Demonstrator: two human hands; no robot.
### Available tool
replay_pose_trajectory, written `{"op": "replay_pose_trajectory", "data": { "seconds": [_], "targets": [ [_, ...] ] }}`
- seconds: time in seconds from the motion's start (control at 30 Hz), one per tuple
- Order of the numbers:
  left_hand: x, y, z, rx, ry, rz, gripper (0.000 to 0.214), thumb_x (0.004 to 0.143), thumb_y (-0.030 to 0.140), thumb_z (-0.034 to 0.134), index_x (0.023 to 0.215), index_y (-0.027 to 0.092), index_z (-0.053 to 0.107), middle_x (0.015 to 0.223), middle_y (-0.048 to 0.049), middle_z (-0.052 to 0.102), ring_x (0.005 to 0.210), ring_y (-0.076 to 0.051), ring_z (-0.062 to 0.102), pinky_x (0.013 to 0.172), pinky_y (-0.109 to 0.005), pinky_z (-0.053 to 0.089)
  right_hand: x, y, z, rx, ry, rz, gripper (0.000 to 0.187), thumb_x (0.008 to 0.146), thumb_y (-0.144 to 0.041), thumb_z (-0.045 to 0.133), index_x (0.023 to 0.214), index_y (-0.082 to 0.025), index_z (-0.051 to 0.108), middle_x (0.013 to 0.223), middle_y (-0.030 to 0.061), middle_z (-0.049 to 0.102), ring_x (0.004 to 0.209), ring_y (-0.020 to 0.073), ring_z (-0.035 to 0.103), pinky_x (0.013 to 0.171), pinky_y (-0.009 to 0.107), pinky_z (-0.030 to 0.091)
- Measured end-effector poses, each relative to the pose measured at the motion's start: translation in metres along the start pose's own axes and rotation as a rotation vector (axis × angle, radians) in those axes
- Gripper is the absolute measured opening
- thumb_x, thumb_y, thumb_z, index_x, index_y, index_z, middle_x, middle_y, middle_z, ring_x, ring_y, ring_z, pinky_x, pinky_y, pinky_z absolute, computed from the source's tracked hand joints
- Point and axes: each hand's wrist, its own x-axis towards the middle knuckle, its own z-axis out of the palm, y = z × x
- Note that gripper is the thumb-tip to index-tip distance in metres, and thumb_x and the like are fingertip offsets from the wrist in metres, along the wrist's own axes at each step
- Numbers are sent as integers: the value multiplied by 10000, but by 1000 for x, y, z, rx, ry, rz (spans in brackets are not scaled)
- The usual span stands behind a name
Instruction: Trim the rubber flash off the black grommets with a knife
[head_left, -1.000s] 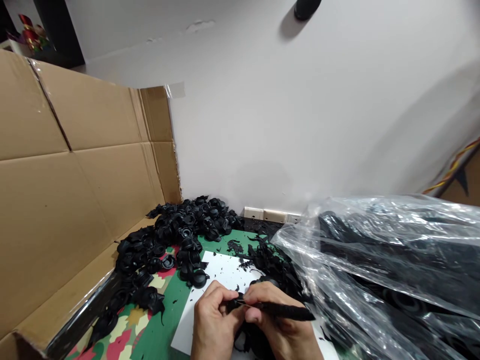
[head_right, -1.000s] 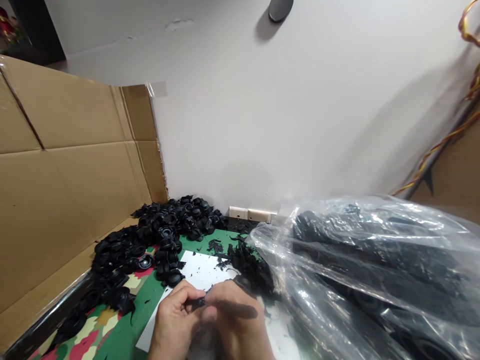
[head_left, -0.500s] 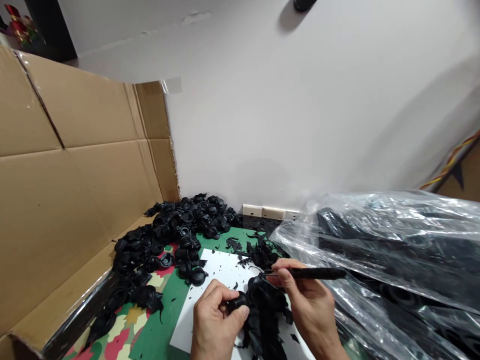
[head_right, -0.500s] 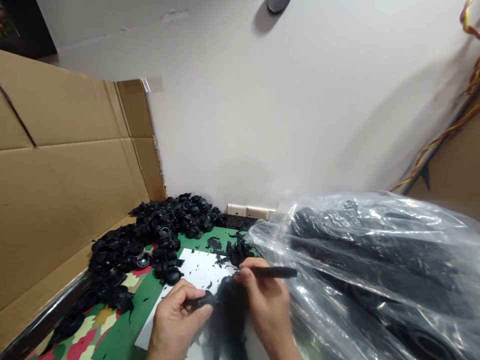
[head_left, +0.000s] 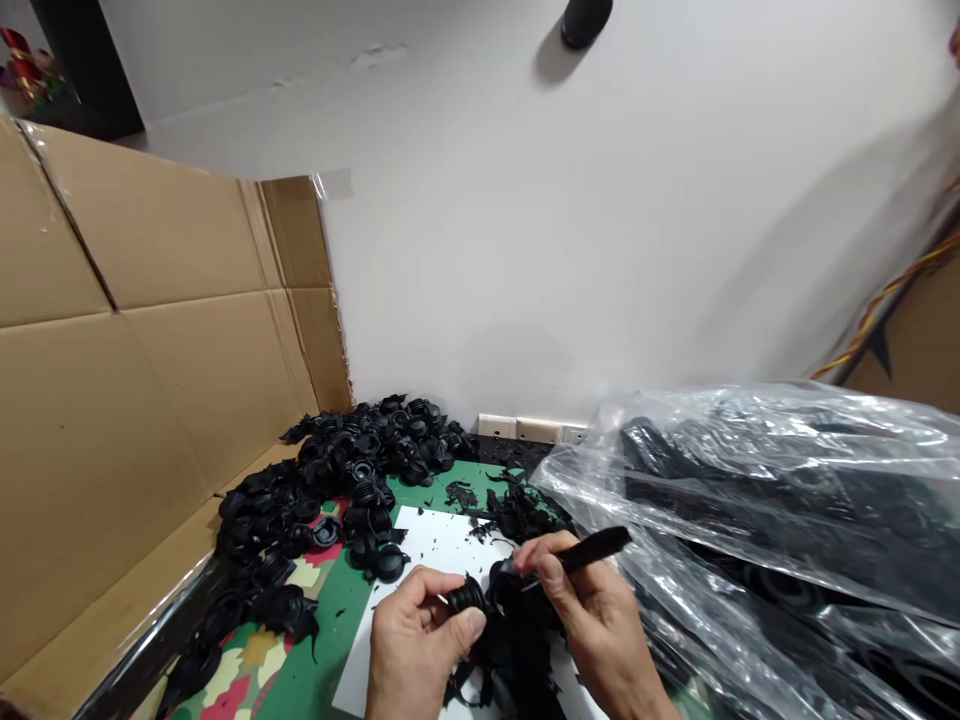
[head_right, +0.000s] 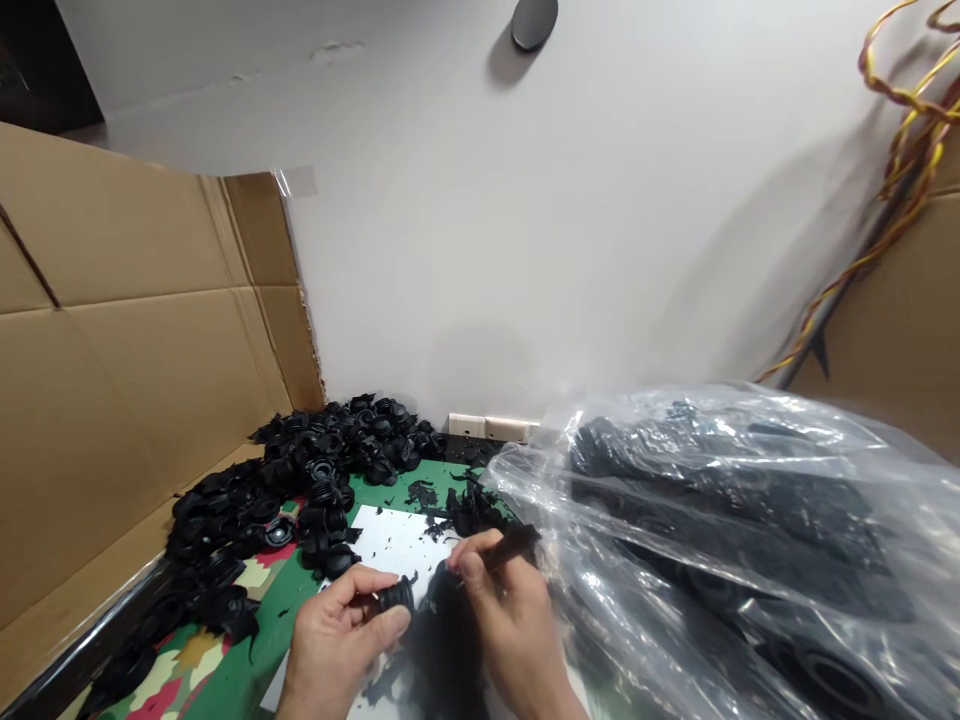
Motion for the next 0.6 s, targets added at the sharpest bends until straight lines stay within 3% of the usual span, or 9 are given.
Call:
{"op": "replay_pose_trajectory", "data": {
  "seconds": [0.13,0.27,0.37,0.43,0.53,0.6],
  "targets": [
    [5,4,-5,-34,-53,-122,417,517,395,832,774,104,680,380,0,603,297,-49,407,329,-144,223,-5,-4,5,38,5,126,290,861,-455,517,794,-190,614,657,16,608,605,178,565,559,264,457],
    [7,11,-5,-89,-135,-188,514,552,544,789,754,85,675,392,-27,612,270,-23,383,311,-132,170,-8,-11,14,18,-141,91,191,801,-357,595,873,-190,652,745,22,643,631,173,572,564,247,457],
    [5,15,-1,-104,-183,-232,512,581,600,741,631,103,631,385,2,564,277,-42,439,291,-128,181,-10,-14,21,-1,-261,50,101,758,-283,622,776,-187,645,688,2,615,596,156,549,549,232,437],
    [4,15,2,-93,-198,-266,528,608,635,696,585,118,591,415,3,562,279,-61,481,276,-131,168,-11,-15,25,-7,-286,64,155,779,-292,588,671,-183,605,640,-1,583,587,153,530,555,236,421],
    [5,12,2,23,-153,-239,510,671,637,632,642,128,606,455,14,563,264,-62,469,278,-141,150,-10,-17,28,75,-239,253,283,802,-394,537,608,-188,541,564,-13,529,532,146,482,520,243,384],
    [4,11,1,136,-37,-88,438,714,569,632,778,137,662,521,27,569,301,-55,455,310,-152,235,-8,-20,28,113,-188,403,307,742,-444,576,583,-187,521,528,-24,491,505,139,440,489,241,355]
  ]
}}
